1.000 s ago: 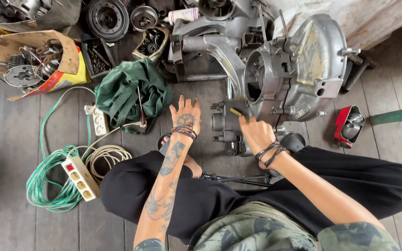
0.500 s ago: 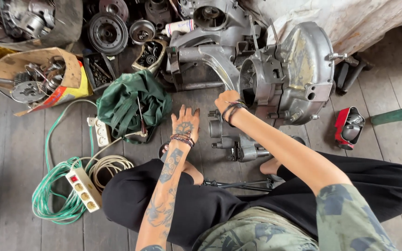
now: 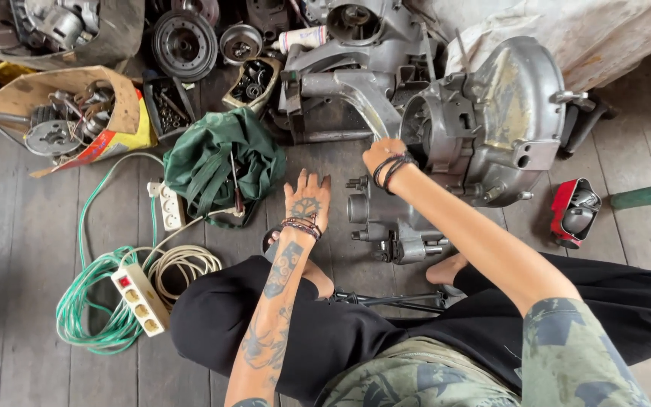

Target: The person uses a yellow measuring tool to inspect various dimensions and points on a motorcycle engine casing.

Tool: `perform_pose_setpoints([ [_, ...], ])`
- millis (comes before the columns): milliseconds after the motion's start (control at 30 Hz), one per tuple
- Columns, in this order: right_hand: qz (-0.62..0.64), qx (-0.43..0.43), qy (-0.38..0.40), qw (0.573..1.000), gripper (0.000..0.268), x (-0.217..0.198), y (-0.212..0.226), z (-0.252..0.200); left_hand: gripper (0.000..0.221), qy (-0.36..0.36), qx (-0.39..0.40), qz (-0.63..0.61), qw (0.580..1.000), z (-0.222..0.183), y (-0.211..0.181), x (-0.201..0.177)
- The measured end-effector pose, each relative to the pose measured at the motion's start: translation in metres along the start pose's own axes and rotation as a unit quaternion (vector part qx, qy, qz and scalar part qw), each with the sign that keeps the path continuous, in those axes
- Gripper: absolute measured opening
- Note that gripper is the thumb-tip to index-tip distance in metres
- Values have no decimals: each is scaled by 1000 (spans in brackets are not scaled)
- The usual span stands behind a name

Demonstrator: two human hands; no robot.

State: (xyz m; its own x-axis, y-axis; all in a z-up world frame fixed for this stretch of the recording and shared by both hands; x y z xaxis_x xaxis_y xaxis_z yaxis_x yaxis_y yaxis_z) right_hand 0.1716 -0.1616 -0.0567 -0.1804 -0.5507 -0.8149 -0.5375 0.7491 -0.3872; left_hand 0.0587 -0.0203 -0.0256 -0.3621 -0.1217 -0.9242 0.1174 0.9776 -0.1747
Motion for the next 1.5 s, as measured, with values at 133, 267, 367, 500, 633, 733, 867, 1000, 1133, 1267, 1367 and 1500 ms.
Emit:
perform_pose_setpoints([
  [133,84,12,-86,993,27,29,6,-26,68,15,11,-18,1000,-7,-4,-12],
  [267,142,31,-104,984,26,7,-10,-109,70,41,8,0,999,-2,0,0],
  [367,158,66,-98,980,33,13,-17,-162,71,54,13,0,998,-3,-3,1],
  [500,205,100,-82,970,46,68,5,-212,70,65,9,-4,998,-8,-8,-3],
  [633,294,131,-65,944,41,100,14,-243,70,66,32,16,997,-1,-8,9],
  [733,363,164,-37,916,22,89,9,-267,71,58,36,40,997,4,-9,17],
  [867,390,173,-48,903,16,67,-18,-279,69,58,48,49,996,12,-7,31],
  [1000,405,152,-88,897,20,54,-33,-277,71,33,71,30,996,11,-16,24],
  [1133,423,116,-128,890,19,87,-6,-250,69,-4,95,4,995,-8,-41,-13],
  [1267,444,149,-105,877,18,86,-30,-274,77,1,140,-23,990,-11,-50,-10],
  [1367,458,154,-75,872,18,85,-33,-281,92,3,155,-9,988,-5,-52,1],
  [1500,474,152,-97,862,16,97,-17,-248,109,5,147,3,989,-3,-59,7],
])
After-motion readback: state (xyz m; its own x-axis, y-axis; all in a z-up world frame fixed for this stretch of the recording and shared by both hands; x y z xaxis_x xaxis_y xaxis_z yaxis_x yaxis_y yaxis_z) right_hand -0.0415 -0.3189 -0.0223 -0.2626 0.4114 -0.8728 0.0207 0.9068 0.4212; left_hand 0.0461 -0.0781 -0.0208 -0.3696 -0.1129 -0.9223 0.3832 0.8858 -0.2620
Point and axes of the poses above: each hand's wrist, its own z-axis towards the middle knuckle, its own x-axis out of the palm, y = z × x, the point moved 6 cm from there along z, towards the middle knuckle, and after that the axes turned 3 degrees about y, right-handed, at the moved point
